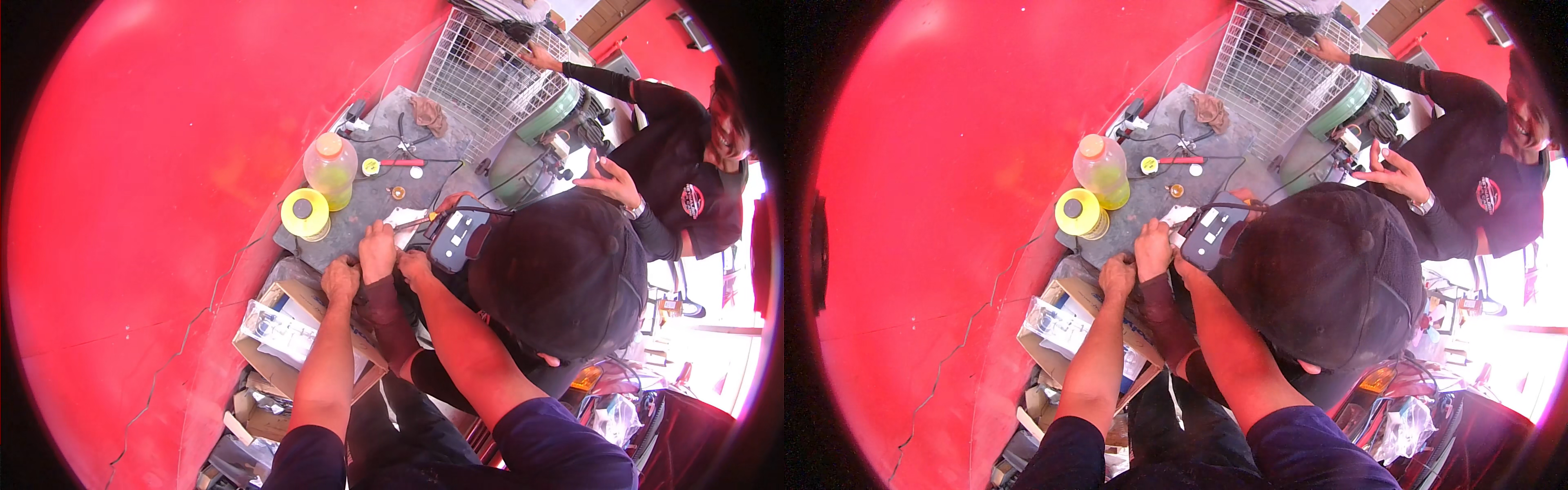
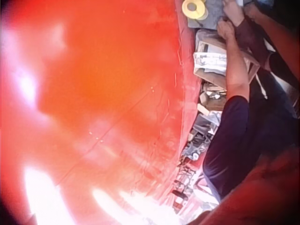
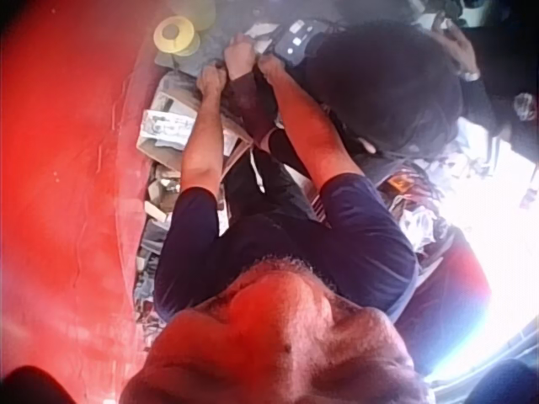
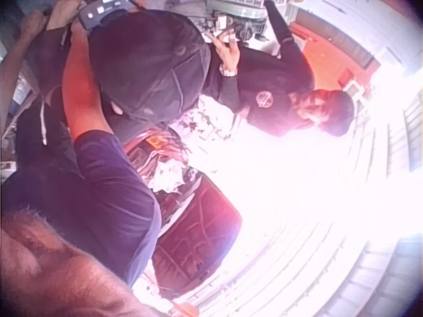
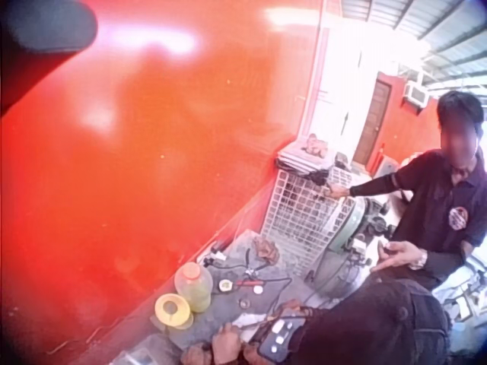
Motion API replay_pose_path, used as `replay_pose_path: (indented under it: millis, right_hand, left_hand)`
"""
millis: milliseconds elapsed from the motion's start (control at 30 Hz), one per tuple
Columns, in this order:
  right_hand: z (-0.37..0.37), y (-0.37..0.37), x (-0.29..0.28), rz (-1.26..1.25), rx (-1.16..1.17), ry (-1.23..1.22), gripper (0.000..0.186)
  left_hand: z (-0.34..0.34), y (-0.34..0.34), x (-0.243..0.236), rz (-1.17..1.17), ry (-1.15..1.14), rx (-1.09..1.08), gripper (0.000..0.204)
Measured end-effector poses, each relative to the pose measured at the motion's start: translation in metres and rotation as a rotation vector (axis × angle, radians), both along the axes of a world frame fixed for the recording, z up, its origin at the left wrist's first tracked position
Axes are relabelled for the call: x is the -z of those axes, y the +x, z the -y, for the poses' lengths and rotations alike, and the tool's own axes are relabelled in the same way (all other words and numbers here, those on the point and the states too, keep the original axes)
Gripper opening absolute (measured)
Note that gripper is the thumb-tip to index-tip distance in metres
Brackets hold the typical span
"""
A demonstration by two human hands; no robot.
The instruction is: Using a soldering iron or heat tool to repair a small electronic component on a workbench.
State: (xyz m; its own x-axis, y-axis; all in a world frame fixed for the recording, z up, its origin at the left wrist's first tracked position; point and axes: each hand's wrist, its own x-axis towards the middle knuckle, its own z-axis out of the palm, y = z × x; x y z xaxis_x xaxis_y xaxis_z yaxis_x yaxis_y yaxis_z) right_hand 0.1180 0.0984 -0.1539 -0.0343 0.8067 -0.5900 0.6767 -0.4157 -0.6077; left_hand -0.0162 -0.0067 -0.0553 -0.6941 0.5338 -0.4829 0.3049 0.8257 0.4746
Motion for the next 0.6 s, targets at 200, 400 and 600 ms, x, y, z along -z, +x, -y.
replay_pose_path:
  millis: [200,400,600]
  right_hand:
    - [-0.004,-0.001,-0.005,0.019,0.059,-0.096,0.04]
    - [-0.003,-0.009,-0.041,0.069,-0.094,-0.135,0.05]
    - [0.0,-0.015,-0.051,-0.032,0.071,-0.078,0.058]
  left_hand:
    - [-0.002,0.0,0.007,-0.016,0.014,-0.009,0.023]
    - [-0.001,-0.002,0.002,-0.026,-0.001,0.004,0.023]
    - [-0.005,-0.001,0.015,-0.068,-0.002,0.011,0.027]
